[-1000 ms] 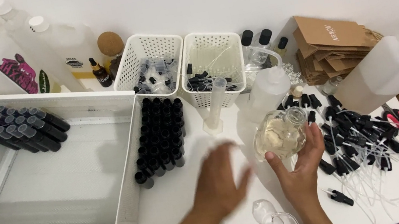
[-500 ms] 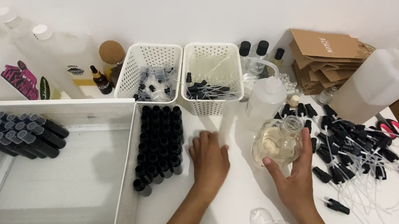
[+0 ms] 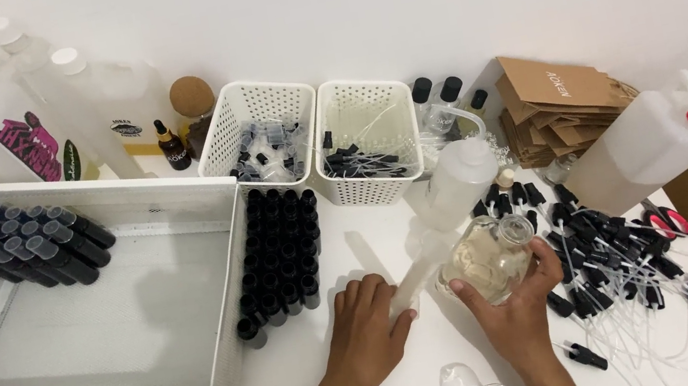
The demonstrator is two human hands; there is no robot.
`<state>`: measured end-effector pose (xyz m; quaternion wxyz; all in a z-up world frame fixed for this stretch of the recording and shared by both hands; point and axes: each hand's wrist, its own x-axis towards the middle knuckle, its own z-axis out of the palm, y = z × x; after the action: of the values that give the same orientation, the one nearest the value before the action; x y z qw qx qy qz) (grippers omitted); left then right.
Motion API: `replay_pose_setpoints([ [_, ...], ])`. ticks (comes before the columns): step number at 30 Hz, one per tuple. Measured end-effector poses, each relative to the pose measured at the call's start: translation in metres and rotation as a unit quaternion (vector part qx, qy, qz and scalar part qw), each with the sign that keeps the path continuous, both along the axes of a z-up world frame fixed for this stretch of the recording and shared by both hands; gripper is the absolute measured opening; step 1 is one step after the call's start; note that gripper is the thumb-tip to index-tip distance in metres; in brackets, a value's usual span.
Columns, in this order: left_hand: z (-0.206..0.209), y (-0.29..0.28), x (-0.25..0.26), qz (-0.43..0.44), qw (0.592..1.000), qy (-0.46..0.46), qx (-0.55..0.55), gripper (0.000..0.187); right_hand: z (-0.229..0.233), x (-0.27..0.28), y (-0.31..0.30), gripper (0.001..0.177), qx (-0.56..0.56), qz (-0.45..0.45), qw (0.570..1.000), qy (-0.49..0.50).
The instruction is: The person uses a pipette to transfer a clear liquid from a glass jar into small glass vials. They then pick up black caps and screw them onto the filled vials before placing the sealed bottles into a white tray.
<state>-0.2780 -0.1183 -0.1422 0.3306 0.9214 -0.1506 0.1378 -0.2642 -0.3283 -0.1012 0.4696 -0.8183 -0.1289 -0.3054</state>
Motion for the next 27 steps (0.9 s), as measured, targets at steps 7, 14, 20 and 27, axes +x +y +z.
replay_pose_setpoints([
  [7, 0.010, 0.005, 0.000, -0.016, 1.000, 0.001, 0.016, 0.028, -0.019, 0.007, -0.010, 0.098, -0.027, 0.026, 0.999, -0.024],
  [14, 0.011, 0.009, 0.000, -0.025, 1.000, 0.004, 0.008, 0.033, -0.003, 0.015, -0.030, 0.094, 0.008, 0.036, 0.997, 0.073],
  [20, 0.007, 0.009, 0.001, -0.022, 1.000, 0.003, 0.010, 0.035, 0.051, 0.016, -0.059, 0.105, -0.130, 0.137, 0.982, -0.014],
  [27, 0.000, 0.007, 0.003, -0.017, 1.000, 0.004, -0.012, 0.039, 0.123, 0.014, -0.062, 0.095, -0.358, 0.189, 0.912, 0.068],
])
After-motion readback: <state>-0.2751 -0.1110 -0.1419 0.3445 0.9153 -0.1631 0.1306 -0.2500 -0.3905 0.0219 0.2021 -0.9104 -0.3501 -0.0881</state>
